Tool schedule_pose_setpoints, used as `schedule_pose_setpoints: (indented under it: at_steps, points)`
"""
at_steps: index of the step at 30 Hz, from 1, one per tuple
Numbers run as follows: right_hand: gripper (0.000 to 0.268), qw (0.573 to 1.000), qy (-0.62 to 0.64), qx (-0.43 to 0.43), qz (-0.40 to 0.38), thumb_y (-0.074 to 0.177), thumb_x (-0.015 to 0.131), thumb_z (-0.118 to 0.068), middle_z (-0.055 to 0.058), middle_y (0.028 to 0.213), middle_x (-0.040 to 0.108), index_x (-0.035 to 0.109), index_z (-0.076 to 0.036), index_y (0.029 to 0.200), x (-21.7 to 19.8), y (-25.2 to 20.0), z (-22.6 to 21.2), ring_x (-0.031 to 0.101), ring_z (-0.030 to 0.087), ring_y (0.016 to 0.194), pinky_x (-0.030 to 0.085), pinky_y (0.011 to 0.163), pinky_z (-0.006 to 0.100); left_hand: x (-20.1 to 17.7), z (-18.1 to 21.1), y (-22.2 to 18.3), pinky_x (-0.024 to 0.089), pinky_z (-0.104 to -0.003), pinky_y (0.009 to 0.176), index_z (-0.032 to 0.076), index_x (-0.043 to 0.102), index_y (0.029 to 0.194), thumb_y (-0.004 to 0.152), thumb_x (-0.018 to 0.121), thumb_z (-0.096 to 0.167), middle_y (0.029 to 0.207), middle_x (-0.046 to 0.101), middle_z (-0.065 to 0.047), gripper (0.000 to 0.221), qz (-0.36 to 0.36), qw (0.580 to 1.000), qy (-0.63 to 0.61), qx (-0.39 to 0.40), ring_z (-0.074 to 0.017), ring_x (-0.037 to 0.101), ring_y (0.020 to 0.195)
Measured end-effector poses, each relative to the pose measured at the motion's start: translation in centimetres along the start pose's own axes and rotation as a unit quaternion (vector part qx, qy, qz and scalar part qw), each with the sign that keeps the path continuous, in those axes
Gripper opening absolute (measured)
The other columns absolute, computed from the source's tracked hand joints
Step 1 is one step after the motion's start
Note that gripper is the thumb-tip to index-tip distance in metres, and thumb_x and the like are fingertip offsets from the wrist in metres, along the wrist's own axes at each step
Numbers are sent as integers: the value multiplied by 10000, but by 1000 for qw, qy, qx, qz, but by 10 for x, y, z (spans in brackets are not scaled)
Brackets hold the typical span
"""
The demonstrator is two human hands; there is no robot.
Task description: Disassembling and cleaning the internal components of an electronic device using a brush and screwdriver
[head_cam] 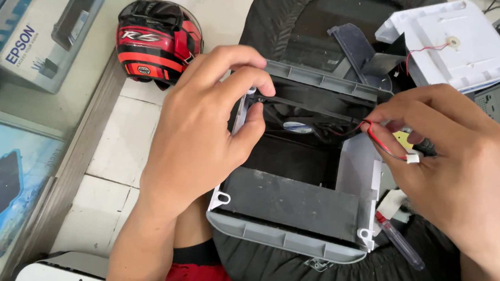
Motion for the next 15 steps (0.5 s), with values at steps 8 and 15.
schedule_pose_setpoints:
  at_steps: [8,15]
  points:
    - [74,999,-8,-30,-27,1033,757,81,160,1114,697,762,18,1069,2,12,11,682,267,965,559,792,340,14,-7,13,496,-371,900,65,629,1048,945,578,-42,1135,651,-55,157,-25,999,-2,-39,-261,611,1001]
    - [52,999,36,19,-24,1015,743,120,205,1043,663,749,68,1016,14,23,29,650,284,907,508,789,362,29,-21,26,500,-360,907,67,667,1037,955,572,-32,1130,668,-63,159,-32,997,25,-73,-267,619,1003]
Point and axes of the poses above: each hand's wrist, its own y-axis towards the middle knuckle, its own x-axis out of the palm, z = x × y, the point moved 9 cm from there along y, towards the middle knuckle
